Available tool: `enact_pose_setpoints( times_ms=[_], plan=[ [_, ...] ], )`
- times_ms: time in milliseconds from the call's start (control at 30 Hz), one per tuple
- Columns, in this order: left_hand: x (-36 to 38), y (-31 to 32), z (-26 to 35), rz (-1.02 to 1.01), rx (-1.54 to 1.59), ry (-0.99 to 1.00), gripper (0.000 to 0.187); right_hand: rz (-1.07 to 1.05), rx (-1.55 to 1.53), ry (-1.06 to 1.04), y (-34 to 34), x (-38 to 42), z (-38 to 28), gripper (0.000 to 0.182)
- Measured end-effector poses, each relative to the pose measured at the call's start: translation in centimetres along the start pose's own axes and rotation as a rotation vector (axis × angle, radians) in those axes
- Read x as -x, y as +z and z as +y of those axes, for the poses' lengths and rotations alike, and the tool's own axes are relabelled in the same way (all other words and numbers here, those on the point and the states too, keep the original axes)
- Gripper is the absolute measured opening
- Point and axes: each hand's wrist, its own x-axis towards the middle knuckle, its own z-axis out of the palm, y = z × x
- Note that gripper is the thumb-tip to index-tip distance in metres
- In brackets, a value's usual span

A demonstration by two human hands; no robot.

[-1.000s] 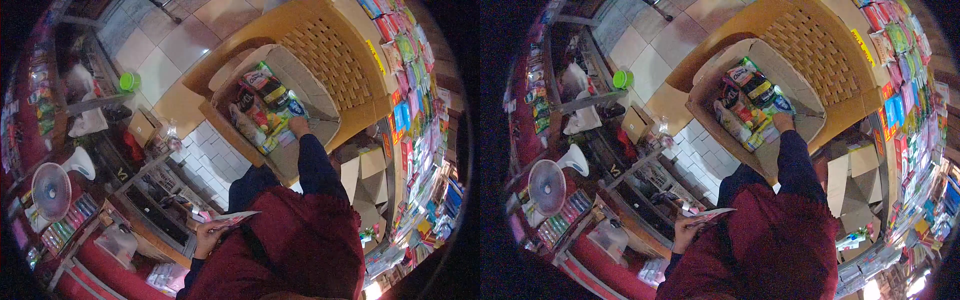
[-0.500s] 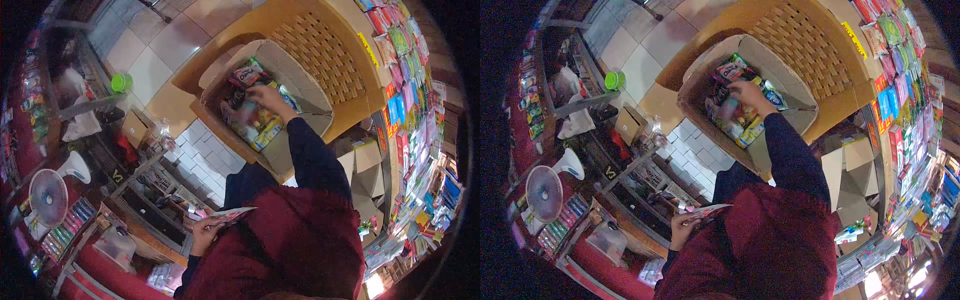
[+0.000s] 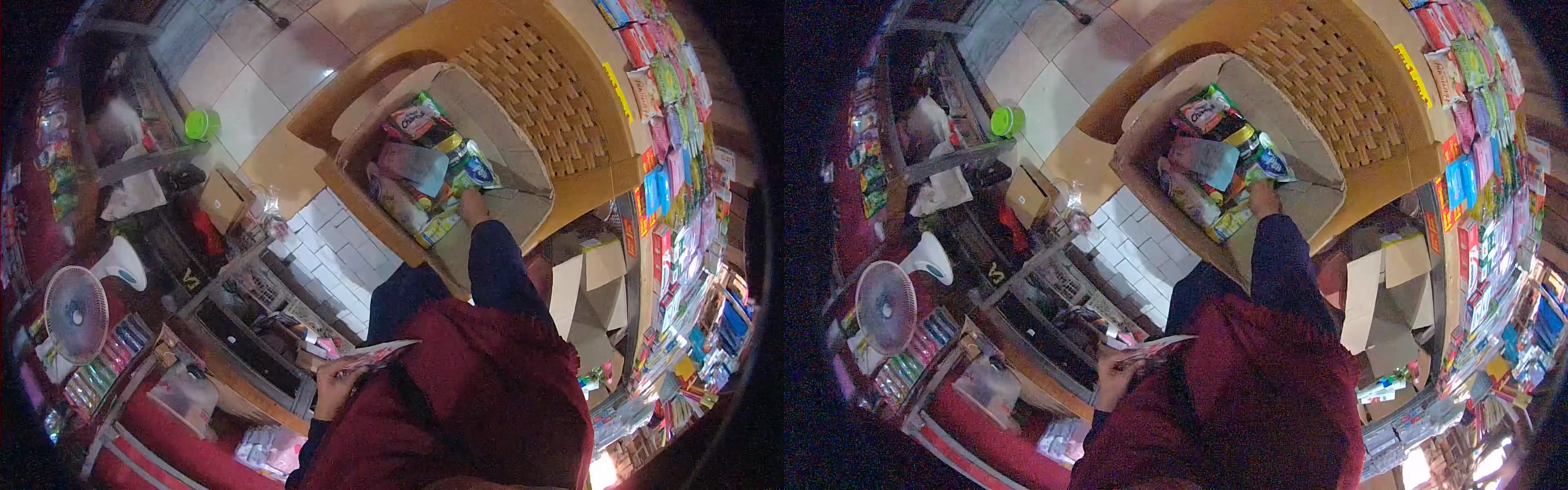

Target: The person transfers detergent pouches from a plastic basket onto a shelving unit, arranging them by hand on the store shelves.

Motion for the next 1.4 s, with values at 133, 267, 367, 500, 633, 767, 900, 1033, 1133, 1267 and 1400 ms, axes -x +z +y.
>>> enact_pose_setpoints(
  times_ms=[133, 267, 367, 500, 633, 767, 900, 1033, 1133, 1267, 1400],
  plan=[
    [0.2, -0.2, -0.5, -0.031, -0.062, 0.028, 0.016, 0.007, 0.452, -0.208, 3.6, 0.0, 0.9, 0.019],
    [1.2, 0.2, 2.4, 0.023, -0.114, 0.065, 0.015, -0.046, 0.633, -0.385, 2.4, -0.7, 0.5, 0.019],
    [2.4, 0.0, 1.5, 0.094, 0.007, 0.041, 0.015, -0.237, 0.486, -0.351, -2.4, -0.2, -1.8, 0.020],
    [3.9, -0.4, 1.0, 0.246, -0.053, 0.045, 0.016, -0.180, 0.225, -0.494, -6.4, 1.4, -2.2, 0.019],
    [5.9, -1.0, -0.9, 0.346, 0.101, 0.114, 0.017, -0.129, 0.342, -0.562, -12.3, 4.4, -4.4, 0.016],
    [8.1, -1.7, -0.4, 0.453, 0.190, 0.155, 0.019, 0.177, 0.221, -0.725, -18.1, 7.9, -7.4, 0.008],
    [9.9, -2.9, -3.7, 0.586, 0.387, 0.287, 0.022, 0.263, 0.330, -0.859, -24.5, 11.5, -14.4, 0.008],
    [12.1, -4.1, -5.5, 0.737, 0.417, 0.355, 0.021, 0.369, 0.397, -1.113, -28.5, 16.7, -24.3, 0.007],
    [15.0, -5.5, -6.1, 0.828, 0.505, 0.477, 0.020, 0.308, 0.250, -1.314, -28.6, 20.5, -31.8, 0.007],
    [17.8, -7.2, -9.2, 1.050, 0.850, 0.503, 0.018, 0.138, 0.036, -1.503, -25.6, 24.8, -41.4, 0.005],
    [20.3, -10.5, -14.5, 1.347, 1.047, 0.601, 0.014, -0.038, 0.024, -1.762, -20.6, 33.3, -51.6, 0.006]
  ],
)
